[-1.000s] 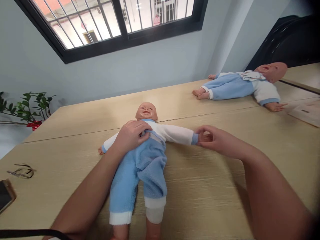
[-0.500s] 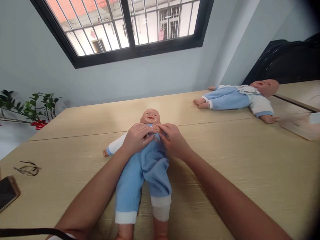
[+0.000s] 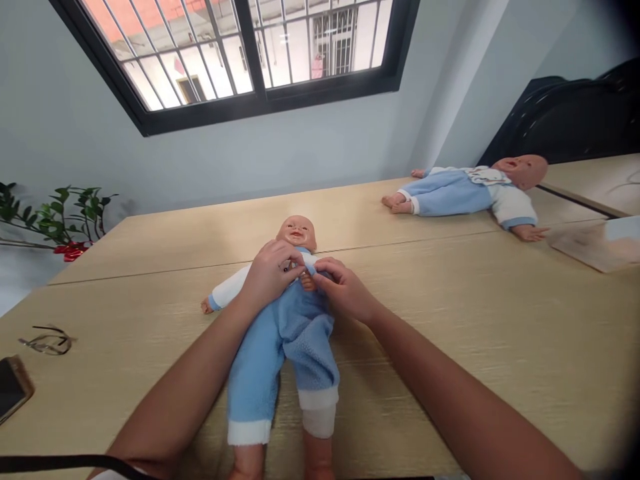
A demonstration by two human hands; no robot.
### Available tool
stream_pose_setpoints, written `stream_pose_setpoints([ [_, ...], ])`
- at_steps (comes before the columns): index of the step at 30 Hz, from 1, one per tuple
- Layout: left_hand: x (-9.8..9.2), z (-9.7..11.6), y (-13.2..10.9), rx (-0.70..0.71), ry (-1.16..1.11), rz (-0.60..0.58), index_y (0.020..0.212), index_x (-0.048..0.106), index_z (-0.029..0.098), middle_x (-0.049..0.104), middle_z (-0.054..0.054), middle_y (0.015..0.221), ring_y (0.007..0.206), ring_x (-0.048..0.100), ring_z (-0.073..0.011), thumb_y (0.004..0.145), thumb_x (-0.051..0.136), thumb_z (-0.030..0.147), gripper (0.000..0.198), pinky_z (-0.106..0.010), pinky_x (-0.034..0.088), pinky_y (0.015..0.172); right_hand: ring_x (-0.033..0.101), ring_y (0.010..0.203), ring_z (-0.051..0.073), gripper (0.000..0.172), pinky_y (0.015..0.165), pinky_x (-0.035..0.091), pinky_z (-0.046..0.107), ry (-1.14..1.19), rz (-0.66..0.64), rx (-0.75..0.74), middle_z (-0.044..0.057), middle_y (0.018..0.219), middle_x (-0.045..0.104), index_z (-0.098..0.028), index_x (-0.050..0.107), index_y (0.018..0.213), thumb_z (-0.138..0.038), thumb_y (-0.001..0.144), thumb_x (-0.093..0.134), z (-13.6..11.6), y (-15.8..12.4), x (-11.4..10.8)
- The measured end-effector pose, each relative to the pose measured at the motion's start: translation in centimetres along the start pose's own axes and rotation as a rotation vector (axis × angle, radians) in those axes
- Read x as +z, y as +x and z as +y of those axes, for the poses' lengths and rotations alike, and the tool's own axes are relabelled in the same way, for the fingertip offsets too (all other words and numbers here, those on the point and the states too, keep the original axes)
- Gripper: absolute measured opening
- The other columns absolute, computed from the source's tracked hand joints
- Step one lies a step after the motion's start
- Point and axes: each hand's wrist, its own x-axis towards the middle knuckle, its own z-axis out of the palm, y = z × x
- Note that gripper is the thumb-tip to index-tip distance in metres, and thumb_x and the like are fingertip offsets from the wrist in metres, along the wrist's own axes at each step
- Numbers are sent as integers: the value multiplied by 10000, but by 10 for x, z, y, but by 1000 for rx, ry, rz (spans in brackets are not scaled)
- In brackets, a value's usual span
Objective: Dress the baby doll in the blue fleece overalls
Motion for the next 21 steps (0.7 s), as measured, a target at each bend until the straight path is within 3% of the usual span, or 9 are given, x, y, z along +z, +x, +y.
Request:
stream_pose_setpoints([
  [3,-14,3,1,55,77,-143,876,716,224,728,-20,888,914,647,-206,939,685,278,89,-353,480,858,590,989,226,274,916,461,370,149,-3,124,53,1001,675,-222,711,926,-492,905,673,-7,-2,0],
  [7,-24,21,0,51,82,-369,984,733,243,756,-35,977,936,679,-217,975,636,412,195,-358,497,843,579,884,204,322,830,454,334,361,7,228,34,911,675,-221,686,920,-536,859,699,-11,-6,-1],
  [9,-20,34,-3,14,168,-381,958,707,227,753,-53,954,916,680,-249,914,693,521,298,-367,497,792,576,867,196,327,821,447,325,429,29,257,29,914,678,-219,674,923,-533,841,716,-10,-5,-1],
  [12,-9,49,-8,-84,358,-293,897,651,201,733,-84,898,833,673,-276,871,697,616,419,-360,461,669,552,825,174,317,787,434,305,454,48,261,13,879,655,-214,644,887,-517,837,726,-12,-5,-1],
  [16,-2,52,-11,-133,390,-261,888,621,207,723,-66,898,733,654,-232,941,629,540,337,-319,353,558,522,785,160,293,749,417,299,294,17,233,1,841,620,-205,631,861,-494,888,667,-24,-9,-7],
  [21,-12,48,-6,-212,182,-369,747,569,218,670,-11,744,660,583,-188,932,616,500,341,-297,289,547,530,761,178,272,707,400,318,-106,-25,256,18,808,643,-197,673,839,-450,923,617,-36,-18,-21],
])
